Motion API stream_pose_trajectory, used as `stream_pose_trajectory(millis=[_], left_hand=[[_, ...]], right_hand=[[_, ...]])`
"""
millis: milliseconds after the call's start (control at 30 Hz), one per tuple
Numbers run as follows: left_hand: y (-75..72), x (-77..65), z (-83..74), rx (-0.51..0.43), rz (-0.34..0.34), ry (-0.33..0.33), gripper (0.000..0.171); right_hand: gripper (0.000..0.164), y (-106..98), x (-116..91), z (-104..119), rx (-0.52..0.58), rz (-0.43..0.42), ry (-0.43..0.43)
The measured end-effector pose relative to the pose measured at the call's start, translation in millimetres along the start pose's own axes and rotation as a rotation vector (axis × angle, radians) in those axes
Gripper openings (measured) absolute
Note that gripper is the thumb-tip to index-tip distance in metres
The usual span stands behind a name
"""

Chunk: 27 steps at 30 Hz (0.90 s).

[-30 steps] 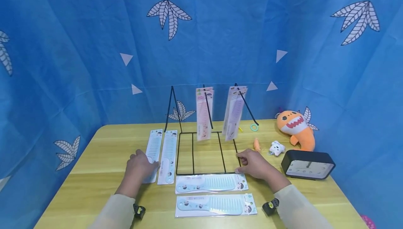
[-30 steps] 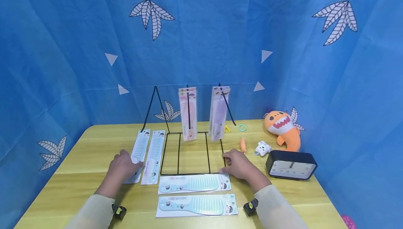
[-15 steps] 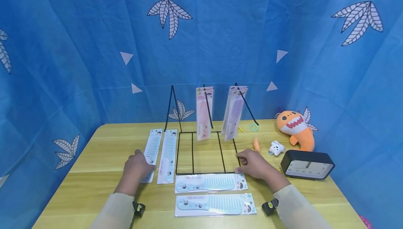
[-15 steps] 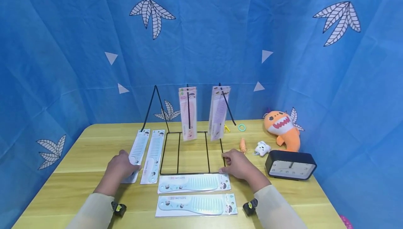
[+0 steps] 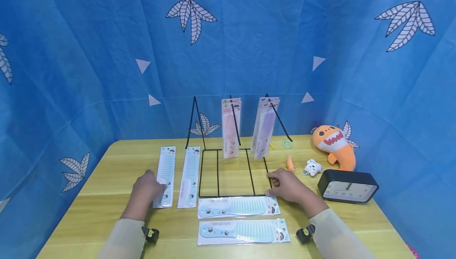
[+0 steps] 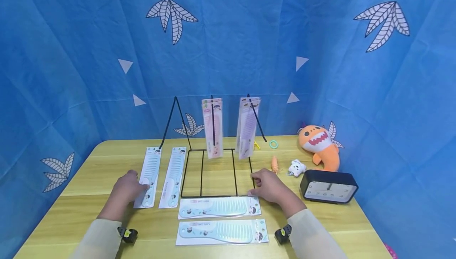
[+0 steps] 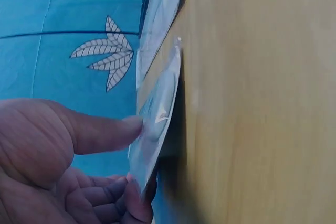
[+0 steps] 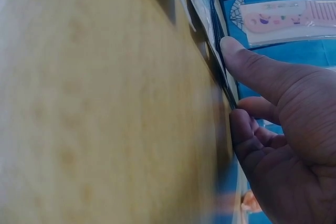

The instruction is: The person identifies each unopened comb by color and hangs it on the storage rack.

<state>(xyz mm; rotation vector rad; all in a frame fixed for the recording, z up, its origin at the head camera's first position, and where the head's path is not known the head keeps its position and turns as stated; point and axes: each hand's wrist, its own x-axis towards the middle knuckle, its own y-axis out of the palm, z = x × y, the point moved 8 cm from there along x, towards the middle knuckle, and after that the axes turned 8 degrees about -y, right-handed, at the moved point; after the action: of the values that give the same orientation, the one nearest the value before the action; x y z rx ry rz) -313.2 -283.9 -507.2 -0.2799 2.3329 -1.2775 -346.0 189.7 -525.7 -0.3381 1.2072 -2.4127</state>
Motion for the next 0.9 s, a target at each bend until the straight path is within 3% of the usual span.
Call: stream_pose_trajectory(millis=[167, 467, 667, 800, 900], left_hand=[[-7.9, 3.8, 10.6, 0.001, 0.009, -0.011, 0.049], [-25.9, 7.9, 28.5, -0.12, 0.006, -0.045, 0.051], [-43.5, 2.4, 27.7, -0.194, -0.056, 0.04, 0.049], [-48.1, -4.2, 22.1, -0.295, -0.072, 0.092, 0.047], [-49.9, -10.5, 13.2, -0.368, -0.076, 0.171, 0.044]], right_hand=[[0.068, 0.7, 0.2, 1.6, 0.0, 0.006, -0.004], [0.068, -0.5, -0.2, 0.2, -0.013, 0.006, 0.004], [0.068, -1.3, 0.8, 0.4, -0.005, 0.006, 0.012], [0.068, -0.3, 0.6, 0.2, -0.005, 0.01, 0.017], [0.067, 0.4, 0.4, -0.3, -0.008, 0.009, 0.02]])
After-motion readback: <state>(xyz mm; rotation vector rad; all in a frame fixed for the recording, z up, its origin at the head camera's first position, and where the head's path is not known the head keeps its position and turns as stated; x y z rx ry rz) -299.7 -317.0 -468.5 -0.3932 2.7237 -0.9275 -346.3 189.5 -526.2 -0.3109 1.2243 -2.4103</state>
